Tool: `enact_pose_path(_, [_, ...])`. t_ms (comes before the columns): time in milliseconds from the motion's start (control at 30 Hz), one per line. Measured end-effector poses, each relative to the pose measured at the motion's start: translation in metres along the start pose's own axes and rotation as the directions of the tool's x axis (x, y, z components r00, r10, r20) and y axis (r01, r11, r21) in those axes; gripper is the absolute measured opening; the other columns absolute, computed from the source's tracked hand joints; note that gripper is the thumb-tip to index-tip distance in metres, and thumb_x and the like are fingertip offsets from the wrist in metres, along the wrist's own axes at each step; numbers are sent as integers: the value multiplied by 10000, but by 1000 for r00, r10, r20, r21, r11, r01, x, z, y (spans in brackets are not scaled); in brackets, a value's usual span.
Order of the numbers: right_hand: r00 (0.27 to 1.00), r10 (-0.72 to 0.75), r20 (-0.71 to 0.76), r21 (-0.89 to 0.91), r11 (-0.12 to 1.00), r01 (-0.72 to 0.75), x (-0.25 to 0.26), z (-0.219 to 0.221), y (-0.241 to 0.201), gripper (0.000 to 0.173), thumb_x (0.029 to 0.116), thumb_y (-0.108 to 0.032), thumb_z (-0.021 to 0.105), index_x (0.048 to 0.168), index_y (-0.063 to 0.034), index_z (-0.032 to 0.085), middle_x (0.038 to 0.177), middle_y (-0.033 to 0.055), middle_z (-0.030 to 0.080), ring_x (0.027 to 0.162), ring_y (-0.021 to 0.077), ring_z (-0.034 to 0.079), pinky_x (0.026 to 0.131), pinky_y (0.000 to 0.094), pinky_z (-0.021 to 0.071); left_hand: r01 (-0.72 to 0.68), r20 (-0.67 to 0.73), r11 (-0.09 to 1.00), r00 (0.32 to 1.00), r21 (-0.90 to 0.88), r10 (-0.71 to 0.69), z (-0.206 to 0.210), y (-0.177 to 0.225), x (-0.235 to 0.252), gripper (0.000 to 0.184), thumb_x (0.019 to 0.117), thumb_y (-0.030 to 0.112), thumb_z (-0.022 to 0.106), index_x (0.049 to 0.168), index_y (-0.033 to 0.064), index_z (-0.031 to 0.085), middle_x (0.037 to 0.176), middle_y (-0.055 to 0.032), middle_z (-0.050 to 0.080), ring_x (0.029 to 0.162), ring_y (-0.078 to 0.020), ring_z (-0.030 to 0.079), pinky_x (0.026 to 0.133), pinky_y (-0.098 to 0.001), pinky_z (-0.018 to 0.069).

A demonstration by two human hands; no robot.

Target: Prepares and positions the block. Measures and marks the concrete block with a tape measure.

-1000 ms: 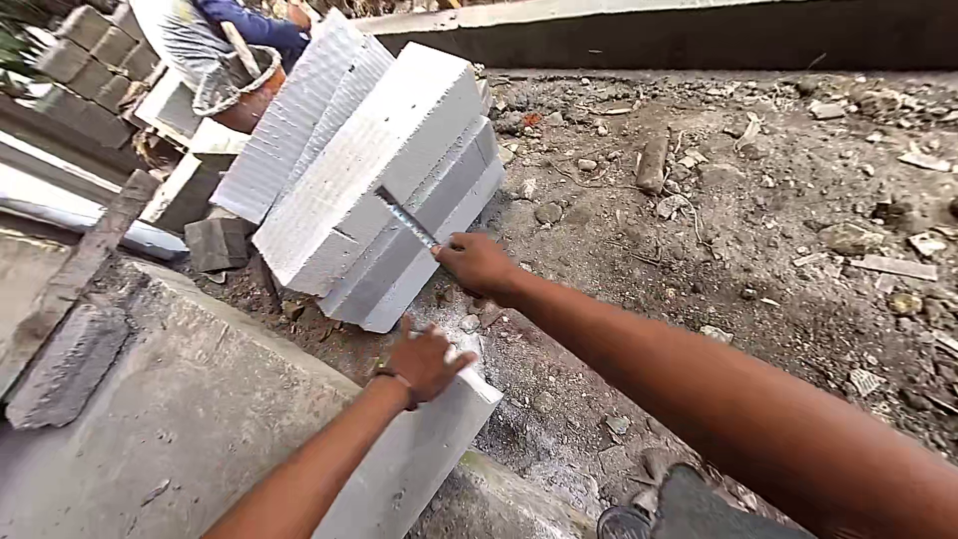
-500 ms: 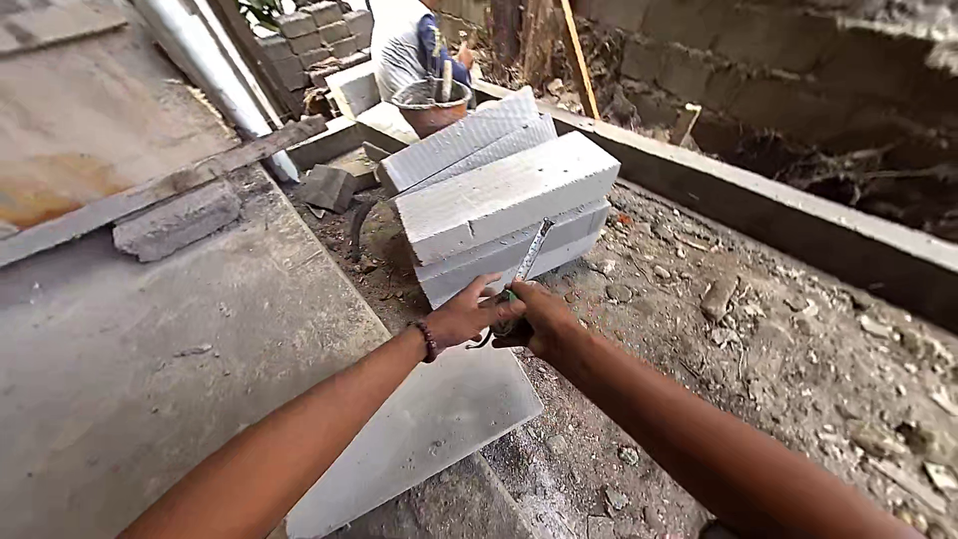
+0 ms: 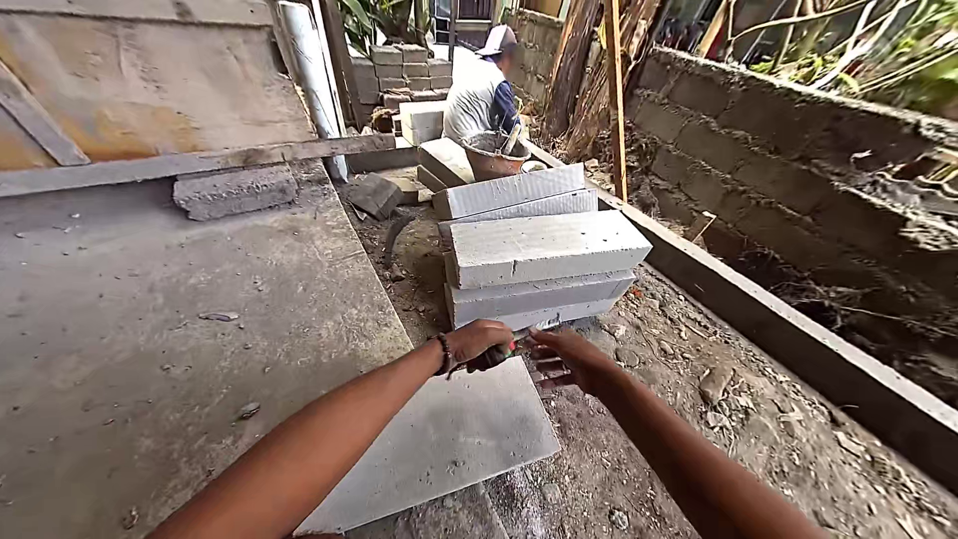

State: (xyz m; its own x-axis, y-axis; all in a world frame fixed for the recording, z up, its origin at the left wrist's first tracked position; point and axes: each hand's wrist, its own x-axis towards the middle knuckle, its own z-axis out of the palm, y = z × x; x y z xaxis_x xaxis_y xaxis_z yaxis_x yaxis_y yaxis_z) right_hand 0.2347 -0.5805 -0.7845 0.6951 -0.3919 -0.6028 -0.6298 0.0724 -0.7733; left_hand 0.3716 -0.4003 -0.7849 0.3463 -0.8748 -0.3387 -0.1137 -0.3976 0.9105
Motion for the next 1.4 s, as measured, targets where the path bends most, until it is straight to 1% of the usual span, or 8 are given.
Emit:
enact_pose_path(67, [999, 33, 29, -25, 999, -32, 4, -19, 10, 469, 1023, -493, 596, 1286, -106, 636, 1020, 70, 694, 847, 224, 704, 709, 422, 600, 91, 31, 995, 995, 46, -93, -9, -11, -8, 307, 1018, 253, 479, 1181, 68, 663, 795, -76, 595, 552, -121, 482, 483, -267, 367])
enact_pose_path(267, [999, 27, 37, -103, 994, -23, 10, -14, 24, 459, 1090, -458, 471, 1283, -72, 625, 914, 70, 700, 714, 182, 686, 628, 365, 582, 202, 136, 972, 966, 124, -218, -18, -39, -4, 230, 1004, 242, 499, 1087, 85, 646, 802, -48, 601, 568, -104, 512, 495, -250, 395])
enact_pose_path(400, [998, -3, 65, -165, 986, 14, 18, -7, 25, 397, 1092, -396, 503, 1261, -63, 639, 908, 69, 684, 688, 169, 668, 603, 342, 569, 215, 220, 970, 947, 109, -235, -18, -41, 0, 296, 997, 190, 477, 1231, 88, 626, 906, -65, 676, 590, -101, 547, 508, -251, 427])
enact_pose_path(600, [976, -71, 207, -215, 970, 117, 43, -22, 44, 424, 1114, -409, 428, 1132, -28, 615, 873, 71, 689, 712, 177, 705, 633, 355, 601, 257, 265, 962, 924, 96, -274, -17, -62, 6, 330, 1080, 313, 415, 1144, 81, 640, 780, -37, 653, 464, -69, 484, 445, -201, 397])
enact_pose_path(700, [989, -65, 136, -280, 954, 102, 62, -44, 61, 430, 1125, -377, 413, 1226, 7, 578, 958, 124, 665, 787, 212, 690, 695, 405, 595, 245, 203, 914, 925, 323, -320, -24, -79, 4, 301, 1038, 284, 474, 1042, 56, 670, 876, -62, 644, 683, -131, 562, 638, -328, 480])
enact_pose_path(800, [996, -32, 83, -238, 970, 51, 73, -51, 75, 417, 1123, -361, 427, 1224, 14, 580, 958, 124, 667, 794, 207, 695, 707, 400, 595, 273, 156, 870, 919, 411, -362, -36, -91, -5, 366, 1072, 299, 469, 1128, 3, 677, 1095, -140, 648, 986, -217, 595, 919, -448, 466])
enact_pose_path(1200, [1000, -12, 21, -328, 945, 18, 107, -17, 97, 403, 1112, -351, 467, 1188, 4, 642, 921, 121, 688, 771, 207, 702, 709, 403, 605, 308, 150, 813, 891, 495, -429, -47, -125, -1, 413, 1133, 278, 375, 1280, -30, 608, 1197, -210, 639, 1061, -272, 609, 987, -467, 455])
enact_pose_path(1400, [987, -17, -162, -250, 968, -25, 101, -24, 84, 514, 1105, -457, 433, 1205, 3, 639, 982, 170, 707, 778, 279, 708, 705, 475, 600, 315, 51, 840, 926, 441, -374, -52, -128, -2, 388, 1130, 277, 393, 1212, -5, 647, 1092, -193, 650, 980, -272, 617, 927, -477, 477])
